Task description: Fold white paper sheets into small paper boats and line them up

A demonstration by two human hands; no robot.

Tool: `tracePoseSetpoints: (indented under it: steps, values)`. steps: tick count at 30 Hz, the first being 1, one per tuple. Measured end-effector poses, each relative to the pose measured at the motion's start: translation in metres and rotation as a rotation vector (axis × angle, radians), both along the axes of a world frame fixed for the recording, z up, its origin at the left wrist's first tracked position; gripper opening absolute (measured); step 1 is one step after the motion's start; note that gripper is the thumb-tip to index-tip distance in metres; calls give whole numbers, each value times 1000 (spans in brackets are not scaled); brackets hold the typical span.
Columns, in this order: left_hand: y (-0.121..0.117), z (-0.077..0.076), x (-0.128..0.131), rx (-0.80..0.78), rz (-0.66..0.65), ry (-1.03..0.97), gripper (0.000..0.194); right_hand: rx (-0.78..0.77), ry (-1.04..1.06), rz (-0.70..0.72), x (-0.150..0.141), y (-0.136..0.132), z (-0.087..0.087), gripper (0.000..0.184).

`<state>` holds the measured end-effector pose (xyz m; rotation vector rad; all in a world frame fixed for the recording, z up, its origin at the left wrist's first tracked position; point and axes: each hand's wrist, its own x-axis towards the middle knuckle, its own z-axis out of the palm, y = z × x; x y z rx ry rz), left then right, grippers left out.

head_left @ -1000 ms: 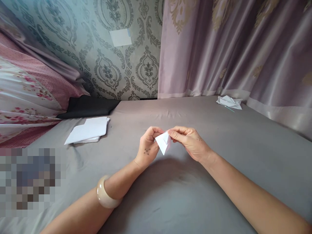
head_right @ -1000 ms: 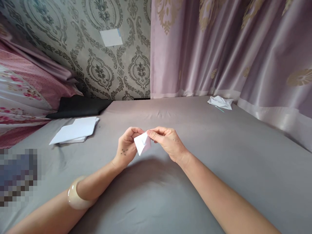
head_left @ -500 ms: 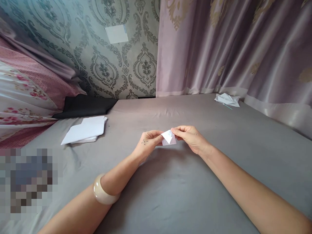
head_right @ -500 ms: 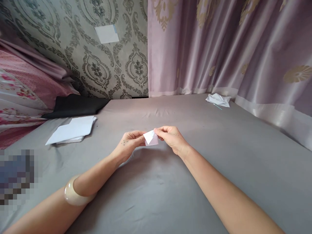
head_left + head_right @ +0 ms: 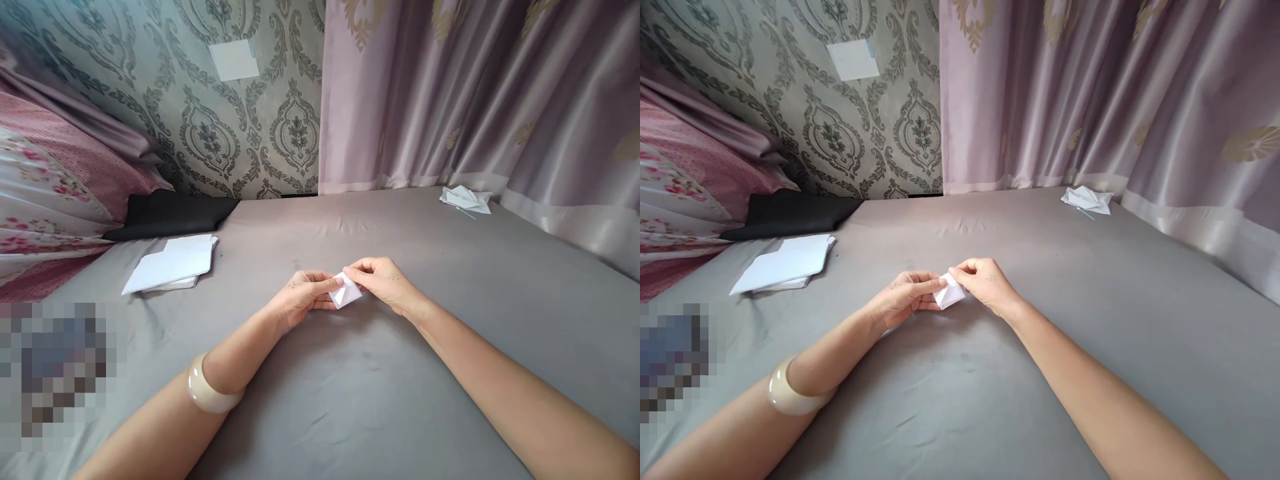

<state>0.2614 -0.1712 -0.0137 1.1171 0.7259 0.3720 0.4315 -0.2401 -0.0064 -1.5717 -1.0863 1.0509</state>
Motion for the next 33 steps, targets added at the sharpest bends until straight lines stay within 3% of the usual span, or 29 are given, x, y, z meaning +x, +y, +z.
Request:
tracePoseSetpoints:
  steps: [3,8,26,33]
  values:
    - [3,-1,0,-27,80,-48,36,-49,125,28,2,-1,1,35]
    - [8,-2,-1,-43,148,-104,33,-104,249,114,7,0,-3,33]
    - [9,-6,-4,65,91,-57,34,-89,200,107,9,1,-3,30]
    - [1,-3,-1,142,-17,-19,38,-30,200,46,0,1,-5,33]
